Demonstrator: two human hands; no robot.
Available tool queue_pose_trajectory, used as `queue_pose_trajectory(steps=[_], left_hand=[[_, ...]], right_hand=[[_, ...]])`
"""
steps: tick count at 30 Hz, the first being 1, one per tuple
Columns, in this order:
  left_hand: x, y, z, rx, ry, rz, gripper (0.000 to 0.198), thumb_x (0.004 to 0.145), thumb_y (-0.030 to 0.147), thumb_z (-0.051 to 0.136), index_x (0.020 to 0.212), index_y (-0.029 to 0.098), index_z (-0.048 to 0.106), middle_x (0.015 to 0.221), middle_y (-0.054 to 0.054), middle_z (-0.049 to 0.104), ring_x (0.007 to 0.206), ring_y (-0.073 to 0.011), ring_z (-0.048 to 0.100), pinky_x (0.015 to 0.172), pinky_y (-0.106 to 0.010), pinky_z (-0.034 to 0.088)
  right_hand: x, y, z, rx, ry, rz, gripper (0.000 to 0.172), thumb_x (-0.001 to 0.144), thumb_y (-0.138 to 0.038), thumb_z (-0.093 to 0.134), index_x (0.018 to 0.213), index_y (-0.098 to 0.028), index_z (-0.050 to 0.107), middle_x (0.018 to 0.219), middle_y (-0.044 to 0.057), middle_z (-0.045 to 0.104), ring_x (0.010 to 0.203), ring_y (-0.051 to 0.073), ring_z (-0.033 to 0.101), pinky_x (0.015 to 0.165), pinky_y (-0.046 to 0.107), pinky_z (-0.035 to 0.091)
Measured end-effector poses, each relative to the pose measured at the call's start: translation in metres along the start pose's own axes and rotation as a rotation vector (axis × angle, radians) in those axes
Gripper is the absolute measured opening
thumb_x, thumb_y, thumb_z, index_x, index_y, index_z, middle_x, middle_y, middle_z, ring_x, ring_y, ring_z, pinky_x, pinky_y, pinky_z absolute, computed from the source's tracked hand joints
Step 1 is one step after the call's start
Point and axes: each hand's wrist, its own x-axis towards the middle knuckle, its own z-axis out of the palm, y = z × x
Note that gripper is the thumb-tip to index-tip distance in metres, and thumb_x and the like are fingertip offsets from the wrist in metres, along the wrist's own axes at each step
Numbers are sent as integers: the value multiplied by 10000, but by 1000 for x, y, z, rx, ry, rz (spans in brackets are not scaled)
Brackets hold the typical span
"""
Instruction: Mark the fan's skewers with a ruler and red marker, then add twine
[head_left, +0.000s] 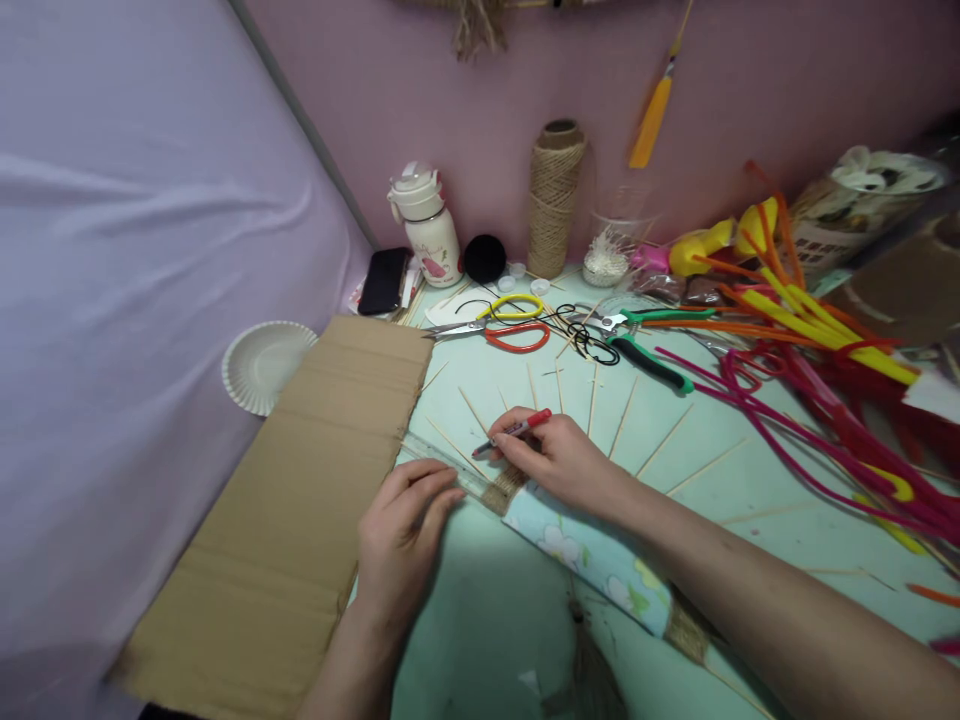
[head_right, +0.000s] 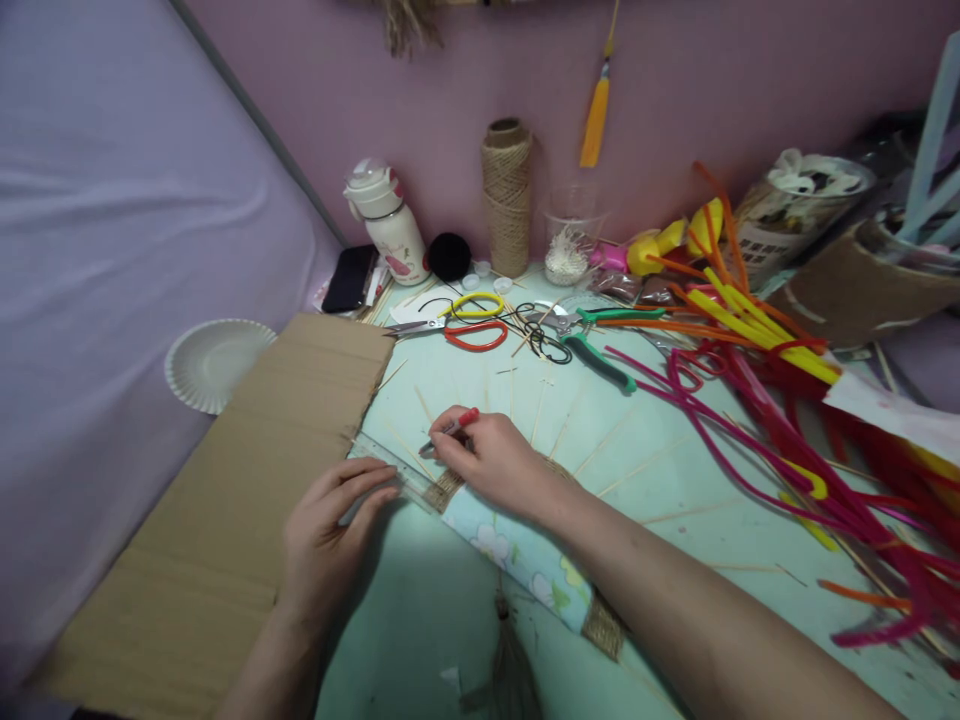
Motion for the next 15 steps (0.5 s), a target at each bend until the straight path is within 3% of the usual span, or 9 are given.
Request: queue_pose_trajectory(steps=[8,15], left_hand=[[-17,0,-7,89,75,-8,121,817,150,637,912,187,703,912,-32,679,856,-130,634,820,-252,509],[-17,2,-1,23,35,4,112,808,152,650,901,190,700,901,-38,673,845,-137,633,803,-260,514]], right_hand=[[-1,-2,-1,67,13,22,209,896,-276,483,797,-152,619,880,40,657,717,131,646,646,230,468],[-3,-2,-3,80,23,54,188,865,-276,493,760,-154,589,705,19,633,588,118,595,563,235,451]])
